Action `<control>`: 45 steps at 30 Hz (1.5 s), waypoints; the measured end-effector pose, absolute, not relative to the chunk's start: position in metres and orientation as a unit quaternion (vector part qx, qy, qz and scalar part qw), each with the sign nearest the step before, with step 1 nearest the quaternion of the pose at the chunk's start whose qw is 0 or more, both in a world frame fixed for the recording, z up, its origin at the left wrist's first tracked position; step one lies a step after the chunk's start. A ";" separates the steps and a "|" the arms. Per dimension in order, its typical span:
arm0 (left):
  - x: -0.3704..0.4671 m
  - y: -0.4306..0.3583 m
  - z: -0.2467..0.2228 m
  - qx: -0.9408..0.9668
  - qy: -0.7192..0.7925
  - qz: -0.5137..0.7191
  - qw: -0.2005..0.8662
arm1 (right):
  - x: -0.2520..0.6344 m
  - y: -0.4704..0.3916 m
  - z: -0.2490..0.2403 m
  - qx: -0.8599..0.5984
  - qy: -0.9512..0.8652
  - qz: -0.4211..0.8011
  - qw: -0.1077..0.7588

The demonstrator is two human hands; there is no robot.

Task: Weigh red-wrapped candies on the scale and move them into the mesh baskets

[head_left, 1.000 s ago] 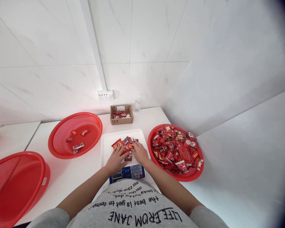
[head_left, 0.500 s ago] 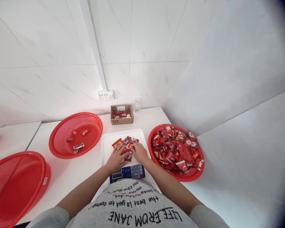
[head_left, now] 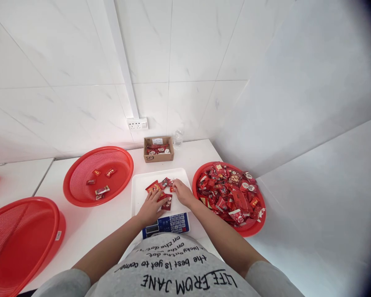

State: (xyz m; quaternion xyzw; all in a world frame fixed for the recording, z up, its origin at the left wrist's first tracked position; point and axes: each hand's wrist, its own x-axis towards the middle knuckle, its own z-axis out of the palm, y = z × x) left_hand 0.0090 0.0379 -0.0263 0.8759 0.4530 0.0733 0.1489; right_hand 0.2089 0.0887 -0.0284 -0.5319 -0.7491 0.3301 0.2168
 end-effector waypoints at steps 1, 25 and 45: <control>0.009 0.038 -0.027 0.875 0.453 0.076 0.150 | 0.209 0.089 -0.029 -0.528 -0.750 0.332 0.220; 0.012 0.058 -0.032 0.824 0.527 0.134 0.161 | 0.212 0.064 -0.030 -0.548 -0.746 0.287 0.247; 0.019 0.065 -0.023 0.823 0.528 0.092 0.185 | 0.212 0.062 -0.033 -0.544 -0.755 0.278 0.238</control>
